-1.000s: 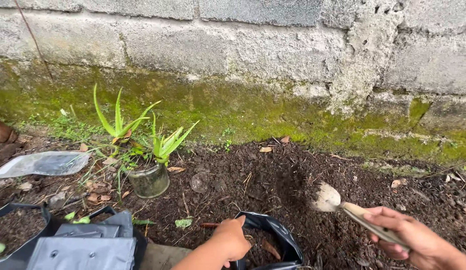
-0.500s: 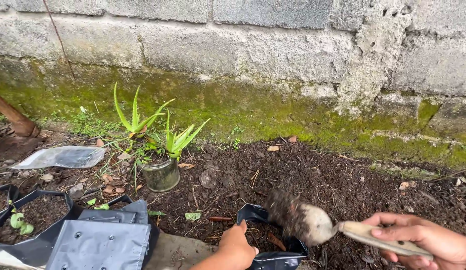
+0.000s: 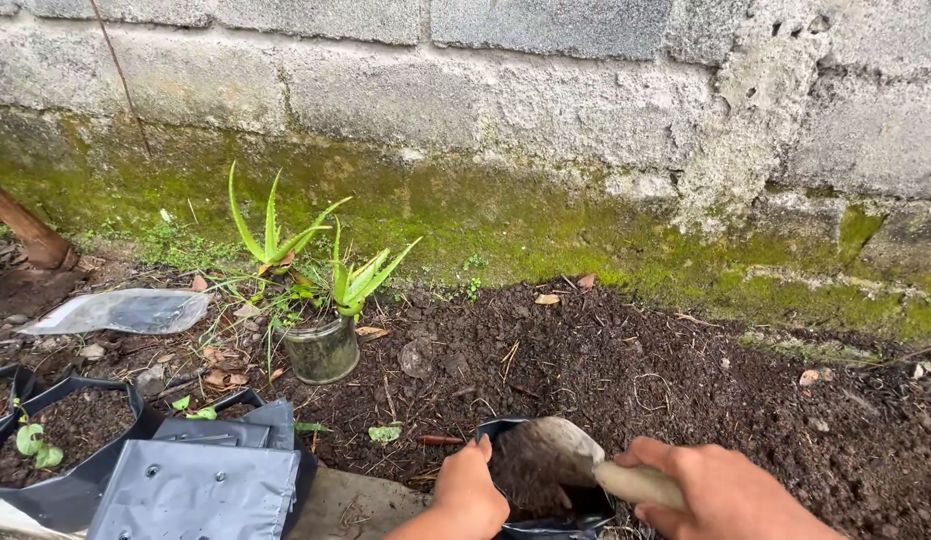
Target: Filling black plastic grow bags with soil using a hand trowel.
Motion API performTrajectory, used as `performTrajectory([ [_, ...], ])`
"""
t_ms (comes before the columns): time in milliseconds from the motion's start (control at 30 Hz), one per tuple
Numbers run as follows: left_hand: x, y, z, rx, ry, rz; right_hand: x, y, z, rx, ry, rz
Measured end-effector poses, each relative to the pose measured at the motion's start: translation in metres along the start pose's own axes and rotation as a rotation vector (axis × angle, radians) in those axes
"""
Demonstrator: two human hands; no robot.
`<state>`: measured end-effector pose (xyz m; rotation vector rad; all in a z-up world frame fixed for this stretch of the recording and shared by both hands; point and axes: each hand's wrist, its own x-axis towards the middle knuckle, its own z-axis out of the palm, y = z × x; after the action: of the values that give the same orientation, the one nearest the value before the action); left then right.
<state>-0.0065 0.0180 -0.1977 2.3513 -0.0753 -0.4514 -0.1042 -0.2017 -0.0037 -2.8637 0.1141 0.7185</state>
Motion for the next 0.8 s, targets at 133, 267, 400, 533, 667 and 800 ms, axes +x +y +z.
performTrajectory([
  [133, -0.002, 0.000, -0.007, 0.052, -0.020, 0.030, 0.009, 0.013, -0.002, -0.053, 0.004, -0.162],
  [267, 0.014, -0.008, -0.002, 0.080, -0.089, 0.069, -0.010, 0.008, -0.027, -0.064, 0.006, -0.112],
  [400, -0.034, 0.044, -0.051, 0.139, -0.132, 0.015, 0.016, 0.077, -0.041, 0.255, 0.111, -0.399],
  [533, -0.046, 0.074, -0.081, 0.140, -0.059, -0.147, 0.034, 0.101, -0.046, 0.368, 0.187, 0.077],
  [667, -0.042, 0.089, -0.096, 0.001, -0.021, -0.189, 0.057, 0.143, -0.034, 0.540, 0.108, 0.413],
  [800, -0.040, 0.096, -0.104, -0.026, 0.060, -0.134, 0.071, 0.205, -0.017, 0.622, -0.037, 0.459],
])
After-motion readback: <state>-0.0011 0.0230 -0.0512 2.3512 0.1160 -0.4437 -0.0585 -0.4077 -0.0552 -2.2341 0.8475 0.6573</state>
